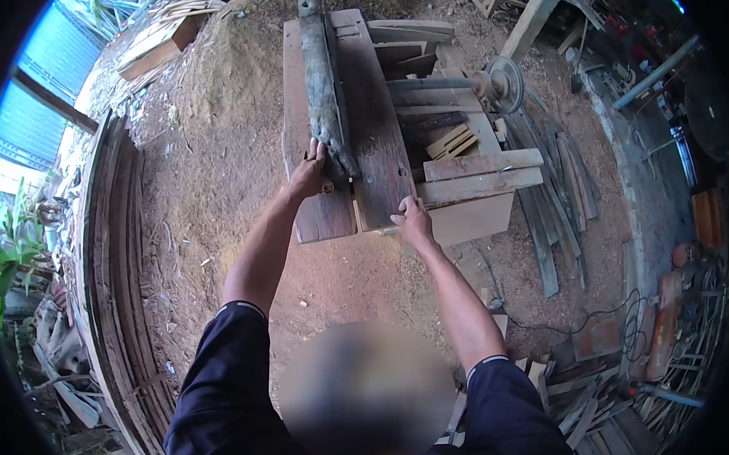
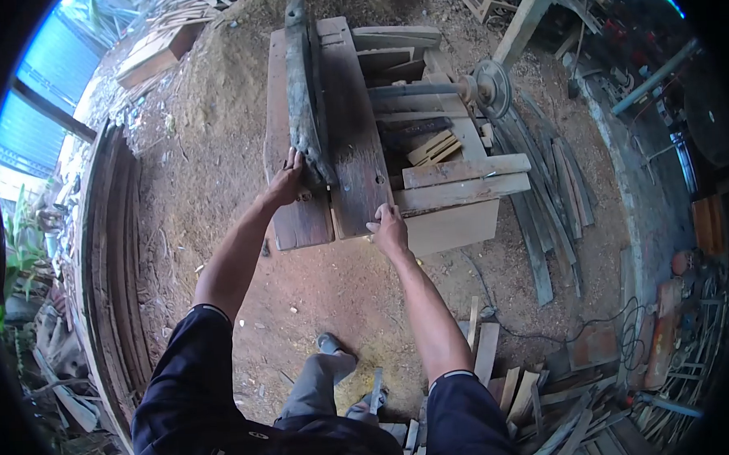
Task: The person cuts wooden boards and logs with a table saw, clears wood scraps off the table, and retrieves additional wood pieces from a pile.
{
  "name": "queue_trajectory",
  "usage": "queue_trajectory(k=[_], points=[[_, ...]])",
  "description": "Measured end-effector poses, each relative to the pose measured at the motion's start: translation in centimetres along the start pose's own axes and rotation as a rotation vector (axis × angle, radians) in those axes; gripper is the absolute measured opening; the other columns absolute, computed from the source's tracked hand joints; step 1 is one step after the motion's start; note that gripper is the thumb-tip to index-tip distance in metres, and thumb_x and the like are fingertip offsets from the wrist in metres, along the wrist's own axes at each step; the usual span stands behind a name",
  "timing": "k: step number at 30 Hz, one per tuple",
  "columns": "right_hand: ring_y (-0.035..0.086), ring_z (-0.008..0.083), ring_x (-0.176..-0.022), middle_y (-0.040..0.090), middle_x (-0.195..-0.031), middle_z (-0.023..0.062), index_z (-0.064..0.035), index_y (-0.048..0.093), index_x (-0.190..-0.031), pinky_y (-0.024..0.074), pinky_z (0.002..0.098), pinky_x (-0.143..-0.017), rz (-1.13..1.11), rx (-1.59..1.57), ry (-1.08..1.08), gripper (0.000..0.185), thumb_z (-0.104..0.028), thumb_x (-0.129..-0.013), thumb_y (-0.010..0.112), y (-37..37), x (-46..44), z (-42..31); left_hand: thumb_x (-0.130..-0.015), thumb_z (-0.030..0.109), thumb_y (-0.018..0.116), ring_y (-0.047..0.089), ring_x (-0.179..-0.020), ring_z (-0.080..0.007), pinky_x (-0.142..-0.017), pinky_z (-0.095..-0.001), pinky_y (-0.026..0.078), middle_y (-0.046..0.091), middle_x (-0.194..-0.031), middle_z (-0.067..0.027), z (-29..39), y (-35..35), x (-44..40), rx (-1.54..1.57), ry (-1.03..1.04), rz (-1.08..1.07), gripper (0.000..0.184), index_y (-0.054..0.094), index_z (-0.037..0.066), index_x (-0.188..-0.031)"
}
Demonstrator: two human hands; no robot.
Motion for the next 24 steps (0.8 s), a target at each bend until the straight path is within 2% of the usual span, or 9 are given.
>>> queue_trajectory(k=[4,7,9,10,14,18,21,23,24], points=[[0.058,0.0393,-0.09,0.056,-0.097,0.017,-0.0064,0.049,-0.094,0.0472,0.0477,-0.075,0.039,-0.018,-0.036,0.038,-0.012,-0.073,0.08,0.1,0.3,0.3,-0.078,0.005,0.066,0.054,-0.111,-0.0504,-0.095,-0.0471,0.047,0.009,-0.151,-0.0398,-0.2,0.2,-0.1,-0.007,0.115,0.041,0.093,0.006,-0.007,-0.149],[0.058,0.0351,-0.087,0.055,-0.094,0.0142,-0.0059,0.05,-0.094,0.047,0.0449,-0.074,0.053,-0.008,-0.027,0.036,-0.015,-0.075,0.079,0.4,0.2,0.7,-0.078,0.0,0.06,0.054,-0.113,-0.0514,-0.095,-0.0458,0.048,0.007,-0.149,-0.0438,-0.3,-0.1,-0.3,-0.041,0.015,-0.107,0.089,0.004,-0.011,-0.147],[0.058,0.0352,-0.087,0.055,-0.094,0.0137,-0.0057,0.05,-0.093,0.0471,0.0448,-0.074,0.042,-0.032,0.009,0.036,-0.015,-0.075,0.08,0.5,0.4,1.0,-0.078,-0.003,0.055,0.05,-0.118,-0.052,-0.097,-0.0445,0.047,0.004,-0.148,-0.0457,-0.3,0.0,-0.2,-0.095,0.141,0.043,0.086,0.004,-0.013,-0.146],[0.058,0.0349,-0.087,0.055,-0.094,0.0135,-0.006,0.05,-0.093,0.0471,0.0447,-0.073,0.049,-0.034,-0.007,0.036,-0.015,-0.076,0.079,0.4,0.3,1.0,-0.077,-0.004,0.055,0.046,-0.123,-0.0519,-0.099,-0.0442,0.046,0.002,-0.15,-0.0433,-0.4,0.1,-0.5,-0.018,0.028,-0.065,0.088,0.002,-0.011,-0.147],[0.06,0.0369,-0.088,0.057,-0.094,0.0156,-0.0062,0.051,-0.092,0.0481,0.0461,-0.073,0.01,-0.025,0.012,0.033,-0.013,-0.076,0.078,-0.1,0.3,0.4,-0.077,-0.007,0.051,0.043,-0.125,-0.0522,-0.102,-0.0451,0.042,0.001,-0.152,-0.0399,0.3,-0.8,-0.1,0.028,0.02,-0.055,0.087,0.0,-0.01,-0.148],[0.062,0.036,-0.087,0.061,-0.09,0.0161,-0.0059,0.055,-0.092,0.0493,0.0445,-0.073,-0.059,-0.085,0.027,0.023,-0.016,-0.082,0.073,-1.2,-0.2,0.7,-0.075,-0.007,0.053,0.051,-0.116,-0.0525,-0.098,-0.0456,0.046,0.0,-0.152,-0.0387,-0.4,-0.7,-0.8,-0.033,0.052,-0.042,0.092,-0.001,-0.007,-0.149],[0.068,0.0298,-0.075,0.065,-0.079,0.0139,-0.0045,0.059,-0.091,0.0523,0.0403,-0.066,-0.001,-0.205,0.018,0.016,-0.018,-0.088,0.066,-2.7,-2.9,0.9,-0.074,-0.007,0.054,0.052,-0.113,-0.0523,-0.097,-0.0459,0.046,0.0,-0.152,-0.0388,-1.2,-0.4,-1.7,-0.031,0.084,0.014,0.093,-0.002,-0.008,-0.149],[0.068,0.0211,-0.06,0.066,-0.07,0.0107,-0.0026,0.061,-0.09,0.0529,0.0353,-0.057,-0.028,-0.447,0.238,0.015,-0.017,-0.092,0.061,-3.5,-5.3,0.7,-0.074,-0.008,0.054,0.053,-0.112,-0.0521,-0.097,-0.0461,0.046,0.0,-0.152,-0.039,-1.5,-0.1,-1.5,-0.045,0.114,0.054,0.094,-0.002,-0.008,-0.149],[0.065,0.0149,-0.052,0.065,-0.067,0.0079,-0.002,0.061,-0.09,0.052,0.0319,-0.052,0.013,-0.504,0.197,0.015,-0.016,-0.092,0.06,-3.0,-6.9,0.9,-0.074,-0.008,0.054,0.053,-0.112,-0.0523,-0.097,-0.0462,0.046,0.001,-0.152,-0.0396,-1.1,-0.5,-1.3,-0.034,0.091,0.019,0.094,-0.002,-0.008,-0.149]])
Point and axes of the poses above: each hand's wrist, its own x-axis away from the middle knuckle, its own y-axis out of the palm, z = x × y, the point moved 1 cm from there along -x, towards the middle knuckle
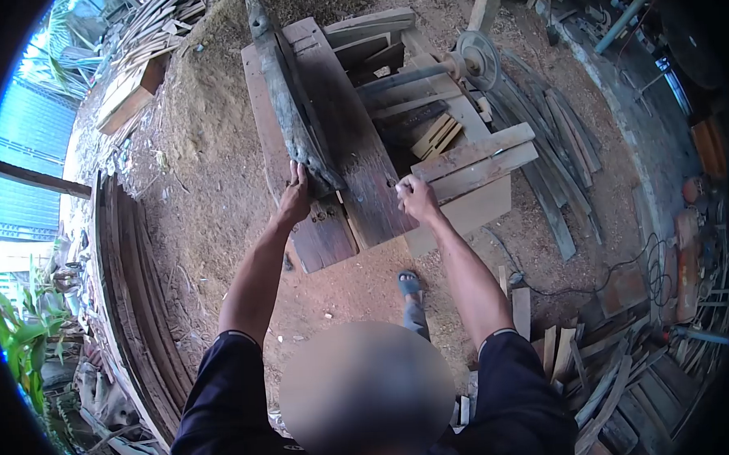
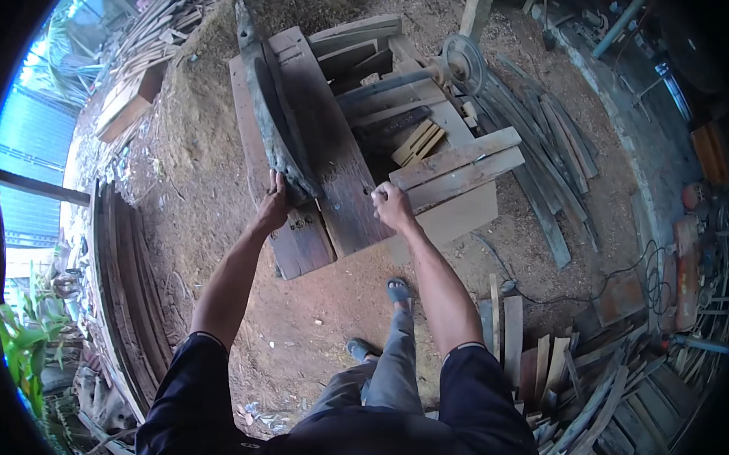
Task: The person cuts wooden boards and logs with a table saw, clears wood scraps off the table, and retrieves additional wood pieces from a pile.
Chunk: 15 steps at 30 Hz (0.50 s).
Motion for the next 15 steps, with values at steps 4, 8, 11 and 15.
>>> queue_trajectory(k=[4,8,11,15], points=[[0.064,0.012,-0.056,0.066,-0.074,0.0058,-0.0031,0.061,-0.093,0.0495,0.0281,-0.05,-0.043,-0.069,-0.106,0.013,-0.016,-0.094,0.06,2.3,-6.3,-0.7,-0.073,-0.008,0.055,0.055,-0.107,-0.0534,-0.094,-0.0479,0.047,0.002,-0.15,-0.0412,-0.4,-0.4,-0.7,0.023,-0.004,-0.019,0.095,-0.001,-0.007,-0.149],[0.069,0.0199,-0.071,0.069,-0.081,0.0114,-0.0028,0.065,-0.097,0.0534,0.032,-0.063,-0.057,0.156,-0.252,0.021,-0.021,-0.087,0.069,4.9,-11.2,-3.5,-0.073,-0.009,0.054,0.057,-0.101,-0.0535,-0.088,-0.0502,0.049,0.003,-0.151,-0.04,-0.5,-0.5,-0.9,0.032,0.001,-0.011,0.095,-0.002,-0.006,-0.15],[0.068,0.0263,-0.085,0.07,-0.091,0.0154,-0.0039,0.066,-0.102,0.0534,0.0358,-0.074,-0.043,0.316,-0.353,0.03,-0.026,-0.083,0.072,6.7,-13.7,-5.3,-0.073,-0.009,0.053,0.058,-0.1,-0.0521,-0.085,-0.0505,0.05,0.003,-0.152,-0.038,-0.2,-1.2,-1.4,0.038,-0.052,-0.061,0.093,0.0,-0.006,-0.15],[0.064,0.0351,-0.106,0.067,-0.111,0.0205,-0.0058,0.066,-0.113,0.0507,0.042,-0.089,-0.1,0.394,-0.322,0.046,-0.038,-0.082,0.072,8.0,-15.6,-6.8,-0.074,-0.009,0.053,0.059,-0.1,-0.05,-0.083,-0.0494,0.051,0.002,-0.153,-0.0366,-0.1,-1.5,-1.6,0.03,-0.101,-0.096,0.092,0.001,-0.006,-0.15]])
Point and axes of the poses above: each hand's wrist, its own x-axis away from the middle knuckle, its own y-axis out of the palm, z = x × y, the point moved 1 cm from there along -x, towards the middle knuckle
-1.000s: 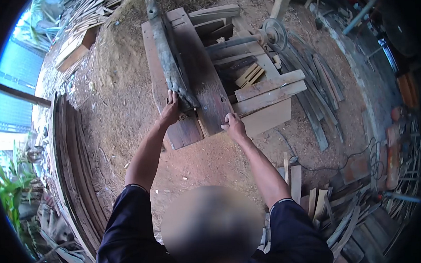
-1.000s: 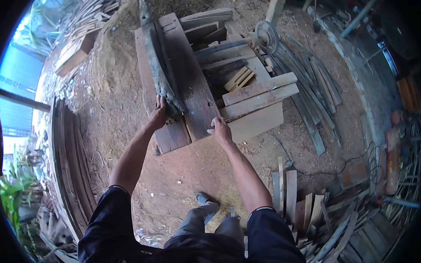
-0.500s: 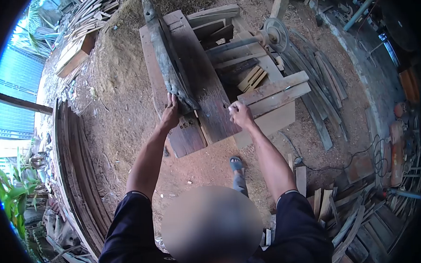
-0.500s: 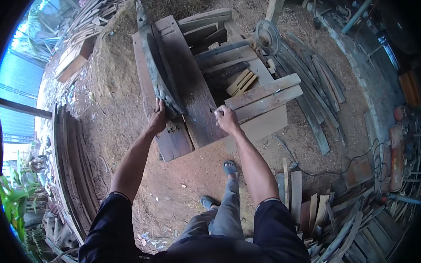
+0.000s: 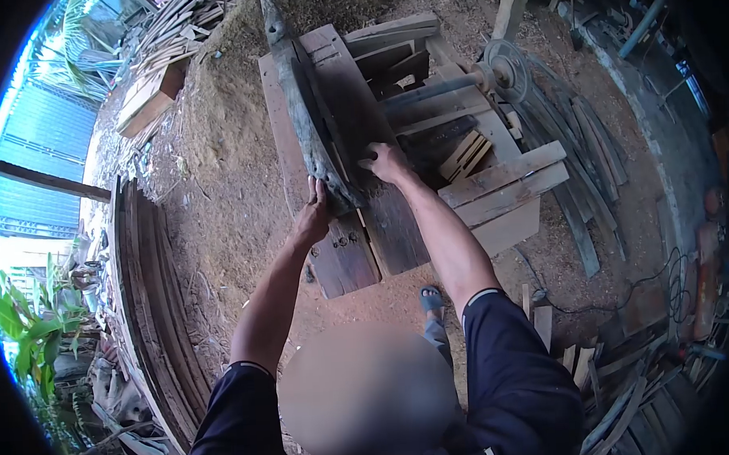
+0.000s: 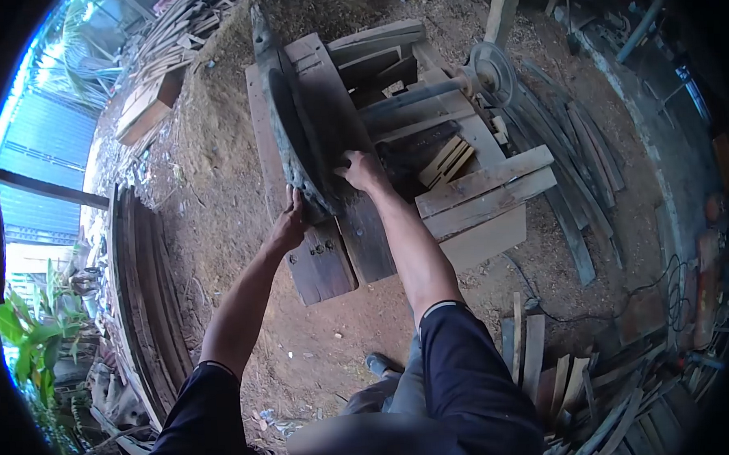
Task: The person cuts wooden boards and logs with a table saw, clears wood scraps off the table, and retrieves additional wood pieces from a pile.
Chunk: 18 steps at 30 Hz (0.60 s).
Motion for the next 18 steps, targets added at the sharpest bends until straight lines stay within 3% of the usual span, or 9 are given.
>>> queue_trajectory(k=[3,5,10,18], points=[[0.061,0.0373,-0.111,0.065,-0.117,0.0212,-0.0053,0.064,-0.119,0.0493,0.0431,-0.094,0.003,0.059,0.02,0.056,-0.046,-0.081,0.071,0.3,-1.2,-1.0,-0.074,-0.008,0.055,0.06,-0.1,-0.0495,-0.082,-0.0486,0.051,0.001,-0.154,-0.0357,0.6,-0.8,0.0,0.0,0.009,0.009,0.093,0.0,-0.006,-0.15],[0.061,0.0377,-0.112,0.065,-0.118,0.0213,-0.0046,0.063,-0.121,0.0491,0.043,-0.096,0.025,0.089,0.025,0.06,-0.048,-0.081,0.071,0.5,-2.0,-1.7,-0.079,0.0,0.063,0.051,-0.117,-0.0485,-0.096,-0.0447,0.047,0.001,-0.155,-0.0335,1.2,-1.3,0.0,0.003,-0.087,-0.077,0.099,-0.005,-0.001,-0.151],[0.061,0.0375,-0.112,0.064,-0.119,0.021,-0.0043,0.063,-0.12,0.0488,0.0448,-0.096,-0.118,0.18,0.216,0.066,-0.054,-0.077,0.073,0.1,-3.0,-4.8,-0.079,-0.001,0.063,0.048,-0.121,-0.0485,-0.098,-0.0443,0.046,-0.003,-0.155,-0.0321,1.4,-1.8,0.0,0.025,-0.121,-0.121,0.1,-0.005,0.0,-0.151],[0.062,0.0377,-0.111,0.065,-0.116,0.022,-0.0048,0.063,-0.119,0.0488,0.0478,-0.095,-0.121,0.182,0.223,0.06,-0.05,-0.081,0.068,1.3,-3.5,-4.2,-0.08,0.0,0.064,0.049,-0.12,-0.0489,-0.098,-0.0444,0.046,0.001,-0.155,-0.0325,1.3,-2.0,0.0,0.054,-0.077,-0.081,0.099,-0.004,0.0,-0.152]])
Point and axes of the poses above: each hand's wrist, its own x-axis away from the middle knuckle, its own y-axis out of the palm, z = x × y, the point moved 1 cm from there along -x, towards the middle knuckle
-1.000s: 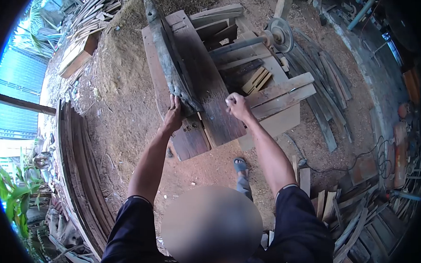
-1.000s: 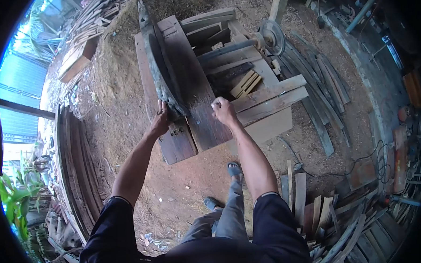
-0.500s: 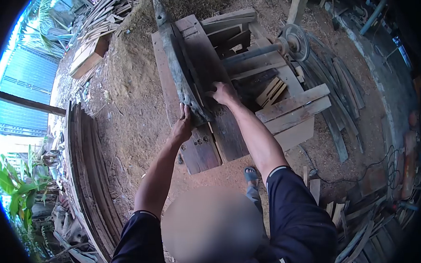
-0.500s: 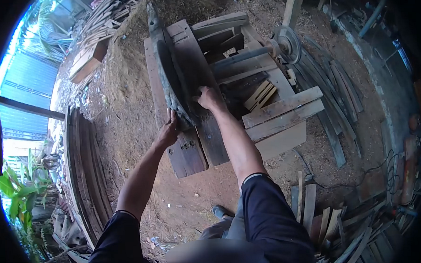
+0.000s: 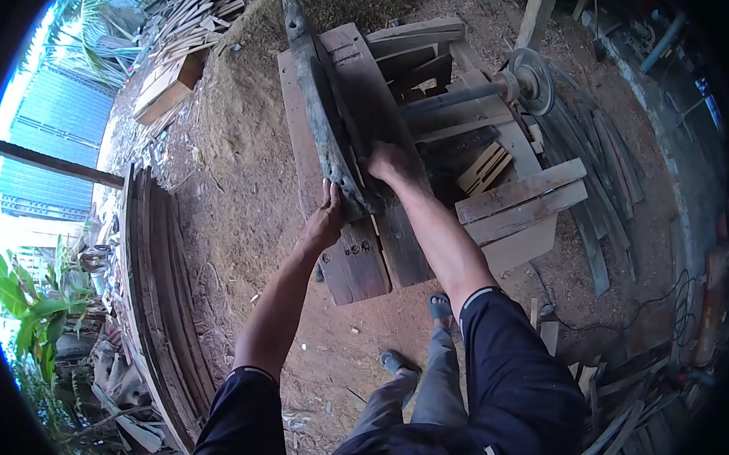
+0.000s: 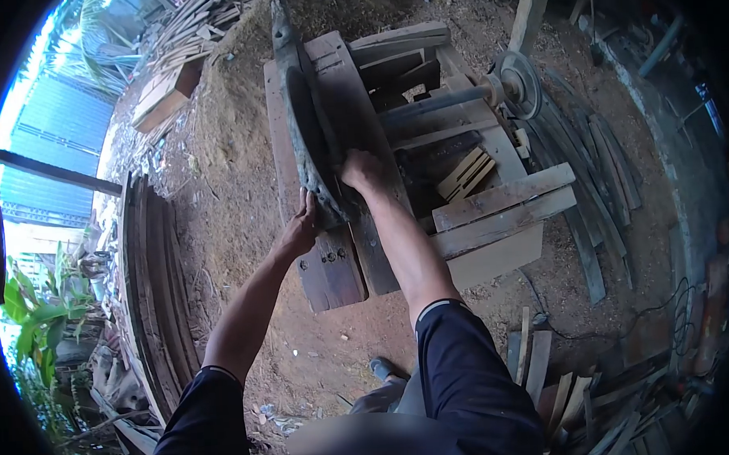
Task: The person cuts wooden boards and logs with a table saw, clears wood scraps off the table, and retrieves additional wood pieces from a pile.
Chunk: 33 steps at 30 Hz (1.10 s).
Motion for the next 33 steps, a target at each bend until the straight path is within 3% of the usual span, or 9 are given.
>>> queue_trajectory(k=[8,11,13,18,24,28,32,33], points=[[0.063,0.0405,-0.107,0.065,-0.112,0.0255,-0.0018,0.064,-0.116,0.0502,0.0486,-0.092,-0.009,-0.019,0.054,0.052,-0.04,-0.08,0.068,-2.4,2.2,0.2,-0.08,-0.001,0.063,0.053,-0.115,-0.0491,-0.093,-0.0459,0.048,0.0,-0.155,-0.0326,-0.8,0.4,-0.7,-0.013,0.024,0.031,0.097,-0.004,-0.001,-0.152],[0.063,0.0422,-0.104,0.066,-0.107,0.0274,-0.0011,0.064,-0.112,0.0513,0.0486,-0.09,0.111,-0.082,0.006,0.05,-0.036,-0.077,0.069,-1.2,1.6,2.7,-0.08,-0.001,0.063,0.053,-0.113,-0.0492,-0.092,-0.0457,0.049,0.001,-0.155,-0.0332,-1.2,0.3,-1.4,-0.027,0.015,0.024,0.097,-0.002,-0.001,-0.152],[0.064,0.0423,-0.103,0.067,-0.103,0.0281,-0.0013,0.064,-0.107,0.052,0.0487,-0.087,0.155,-0.049,0.1,0.047,-0.034,-0.074,0.071,-1.3,2.3,3.6,-0.08,-0.001,0.063,0.054,-0.113,-0.0488,-0.092,-0.0458,0.049,0.002,-0.155,-0.0334,-1.6,0.2,-1.9,-0.045,0.002,0.024,0.096,0.0,-0.002,-0.151],[0.064,0.0417,-0.102,0.067,-0.103,0.0266,-0.0024,0.061,-0.108,0.0522,0.0489,-0.087,0.095,-0.068,0.122,0.046,-0.033,-0.075,0.071,-2.6,4.6,4.6,-0.082,0.002,0.058,0.056,-0.112,-0.0472,-0.089,-0.0459,0.051,0.007,-0.154,-0.0354,-1.9,-0.1,-2.7,-0.091,0.054,0.101,0.086,0.005,-0.006,-0.15],[0.064,0.0417,-0.103,0.065,-0.111,0.0258,-0.0039,0.055,-0.119,0.0522,0.0499,-0.087,0.093,-0.067,0.068,0.05,-0.031,-0.078,0.068,-3.1,7.3,5.8,-0.084,0.005,0.061,0.055,-0.116,-0.0464,-0.092,-0.0464,0.049,0.008,-0.157,-0.0278,-2.1,-0.9,-2.4,-0.058,0.096,0.169,0.087,0.007,-0.001,-0.152],[0.063,0.0425,-0.103,0.063,-0.113,0.0255,-0.0059,0.051,-0.125,0.0524,0.0512,-0.085,0.121,-0.007,0.025,0.05,-0.027,-0.081,0.063,-2.4,9.8,6.4,-0.083,0.013,0.068,0.053,-0.118,-0.0461,-0.094,-0.0461,0.048,0.007,-0.159,-0.0224,-0.8,-2.0,-1.8,-0.012,-0.027,0.087,0.092,0.009,0.003,-0.153],[0.063,0.0419,-0.099,0.065,-0.108,0.0233,-0.0077,0.053,-0.122,0.0513,0.0502,-0.085,0.155,0.007,0.002,0.048,-0.024,-0.079,0.063,-1.3,13.3,7.2,-0.079,0.02,0.076,0.051,-0.121,-0.0454,-0.095,-0.0466,0.048,0.008,-0.16,-0.0203,0.2,-2.7,-1.3,0.014,-0.083,0.068,0.1,0.01,0.005,-0.153],[0.064,0.0395,-0.093,0.064,-0.098,0.0209,-0.0073,0.053,-0.121,0.0513,0.0495,-0.08,0.216,0.002,-0.056,0.045,-0.024,-0.079,0.062,-0.7,14.2,7.7,-0.079,0.02,0.076,0.051,-0.121,-0.0454,-0.095,-0.0466,0.048,0.008,-0.16,-0.0203,0.0,-2.4,-1.3,0.02,-0.088,0.072,0.1,0.01,0.005,-0.153]])
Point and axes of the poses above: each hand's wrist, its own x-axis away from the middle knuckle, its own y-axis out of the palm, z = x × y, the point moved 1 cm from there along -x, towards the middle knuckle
